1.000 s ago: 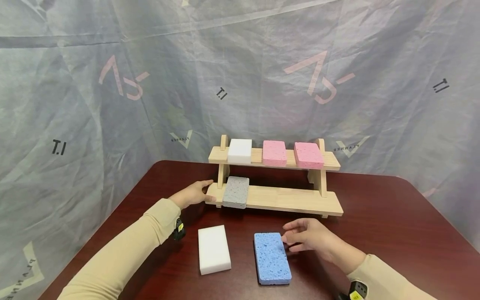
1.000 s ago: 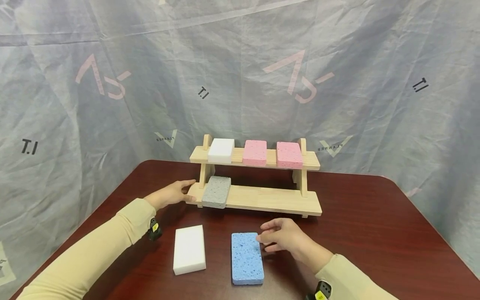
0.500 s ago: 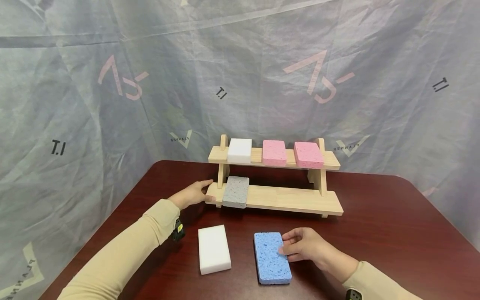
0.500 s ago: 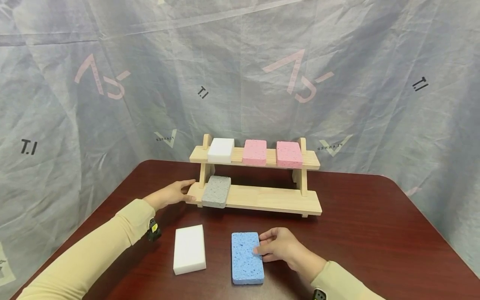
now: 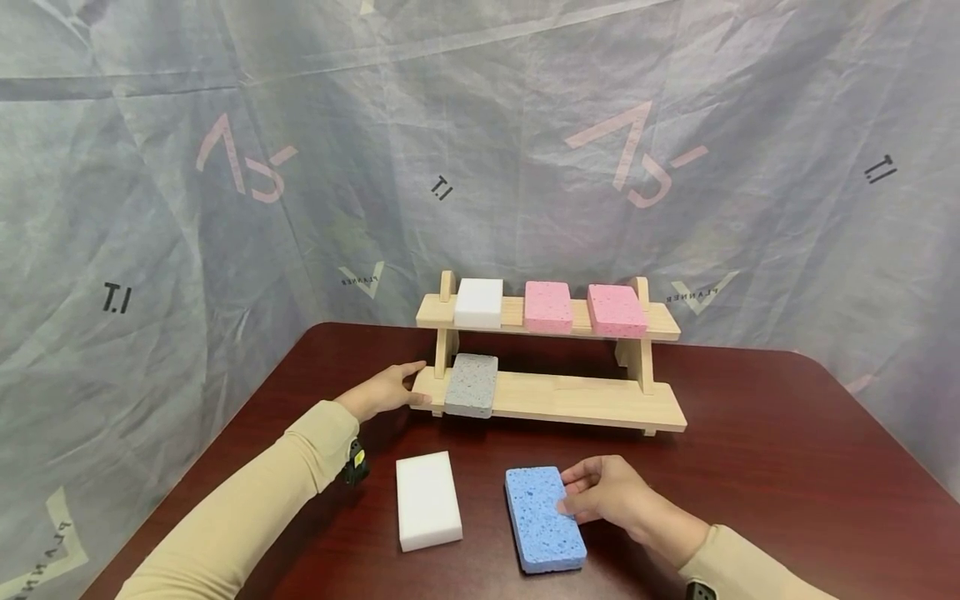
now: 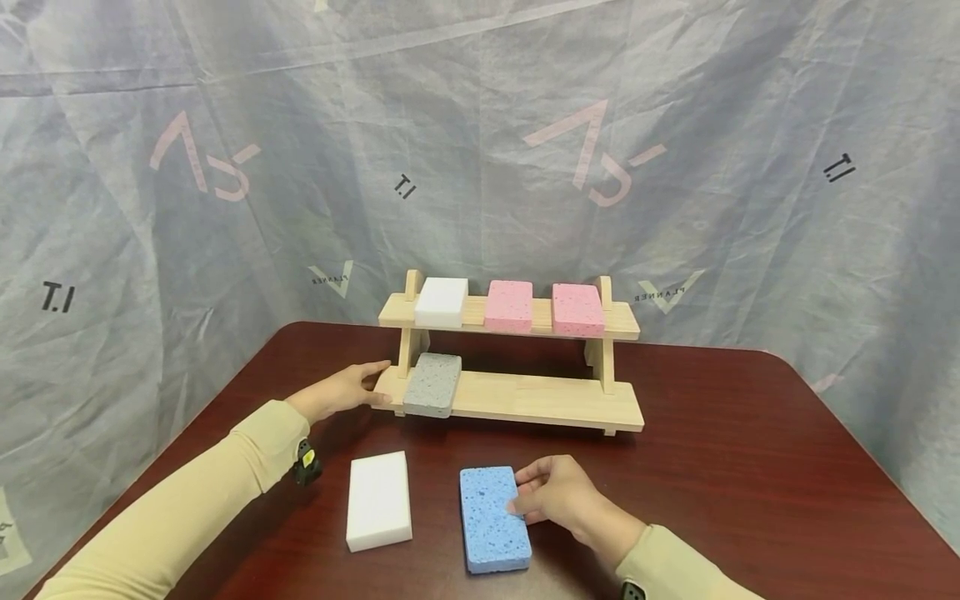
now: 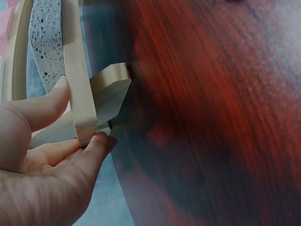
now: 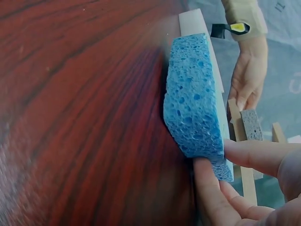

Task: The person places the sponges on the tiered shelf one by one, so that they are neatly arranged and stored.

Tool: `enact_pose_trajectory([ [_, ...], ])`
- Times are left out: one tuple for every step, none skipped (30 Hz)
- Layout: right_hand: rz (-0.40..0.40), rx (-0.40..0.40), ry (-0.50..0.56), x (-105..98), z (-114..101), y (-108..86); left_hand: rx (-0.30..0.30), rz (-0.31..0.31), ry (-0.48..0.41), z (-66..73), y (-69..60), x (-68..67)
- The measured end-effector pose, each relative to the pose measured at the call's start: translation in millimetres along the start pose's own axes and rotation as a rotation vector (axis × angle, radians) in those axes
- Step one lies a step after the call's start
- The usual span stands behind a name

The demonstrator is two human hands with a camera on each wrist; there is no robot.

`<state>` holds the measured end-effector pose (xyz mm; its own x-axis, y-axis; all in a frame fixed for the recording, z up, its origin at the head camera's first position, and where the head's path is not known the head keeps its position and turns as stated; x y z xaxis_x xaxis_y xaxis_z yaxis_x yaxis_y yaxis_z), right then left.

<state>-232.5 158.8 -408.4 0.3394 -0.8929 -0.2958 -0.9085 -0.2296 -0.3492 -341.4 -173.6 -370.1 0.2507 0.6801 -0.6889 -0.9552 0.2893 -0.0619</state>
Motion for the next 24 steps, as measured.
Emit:
enact_pose_trajectory([
  [0.003,-0.005,0.0,0.2,0.5,0.1,0.0,-0.002,-0.001,0.0,0.0,0.0],
  [0.008,-0.01,0.0,0.4,1.0,0.2,0.0,-0.003,-0.002,-0.1,0.1,0.0],
  [0.01,-0.013,0.001,0.7,1.6,0.2,0.0,-0.003,-0.002,-0.1,0.1,0.0],
  [0.014,-0.014,0.0,0.8,2.1,0.4,0.0,-0.005,-0.003,-0.2,0.2,0.1],
  [0.017,-0.015,-0.001,0.7,2.6,0.4,0.001,-0.007,-0.003,-0.4,0.3,0.2],
  [0.018,-0.014,0.0,0.8,2.9,0.2,0.001,-0.008,-0.007,-0.2,0.2,0.2],
  [0.018,-0.016,0.001,0.6,3.1,0.2,0.003,-0.011,-0.01,-0.3,0.1,0.2],
  [0.017,-0.017,0.002,0.3,3.2,-0.1,0.005,-0.013,-0.015,-0.2,-0.1,0.1],
  [0.014,-0.019,0.006,0.0,3.4,-0.3,0.006,-0.017,-0.02,-0.1,-0.4,0.0],
  [0.011,-0.021,0.009,-0.4,3.4,-0.5,0.008,-0.02,-0.024,-0.1,-0.8,-0.1],
  [0.008,-0.023,0.014,-0.9,3.3,-0.7,0.009,-0.022,-0.03,0.1,-1.0,-0.3],
  [0.005,-0.024,0.019,-1.4,3.0,-0.9,0.009,-0.023,-0.035,0.2,-1.4,-0.4],
  [0.003,-0.026,0.023,-2.0,2.7,-0.9,0.009,-0.025,-0.037,0.3,-1.7,-0.5],
  [0.001,-0.026,0.027,-2.6,2.4,-0.9,0.01,-0.027,-0.038,0.5,-1.9,-0.7],
  [0.001,-0.026,0.032,-3.2,1.9,-0.9,0.01,-0.028,-0.037,0.7,-2.1,-0.7],
  [0.002,-0.023,0.036,-3.8,1.4,-0.8,0.009,-0.028,-0.034,0.8,-2.1,-0.7],
  [0.004,-0.02,0.043,-4.3,0.9,-0.8,0.008,-0.027,-0.034,1.0,-2.1,-0.7],
  [0.005,-0.017,0.05,-4.7,0.3,-0.7,0.007,-0.026,-0.03,1.1,-2.1,-0.6],
  [0.007,-0.014,0.055,-5.0,-0.2,-0.5,0.006,-0.025,-0.028,1.2,-2.0,-0.6],
  [0.009,-0.01,0.059,-5.3,-0.7,-0.5,0.006,-0.023,-0.023,1.2,-1.8,-0.5],
  [0.012,-0.005,0.064,-5.6,-1.2,-0.5,0.006,-0.022,-0.02,1.2,-1.7,-0.5],
  [0.014,-0.001,0.067,-5.9,-1.7,-0.4,0.006,-0.023,-0.019,1.2,-1.6,-0.6],
  [0.013,-0.003,0.072,-6.5,-2.2,-0.3,0.005,-0.022,-0.019,1.2,-1.5,-0.8],
  [0.011,-0.006,0.074,-7.4,-2.7,-0.1,0.007,-0.022,-0.019,1.1,-1.5,-1.0],
])
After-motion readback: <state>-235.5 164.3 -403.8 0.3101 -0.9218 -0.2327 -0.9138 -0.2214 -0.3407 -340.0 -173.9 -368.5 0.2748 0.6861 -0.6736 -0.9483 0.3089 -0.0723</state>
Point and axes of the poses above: each hand's wrist, its own y-axis towards the middle knuckle, its own x-axis out of the palm, z = x × y, the point moved 1 cm from there along y, towards the middle knuckle, and after that the axes turned 9 degrees about x, right-handed, at the moved point
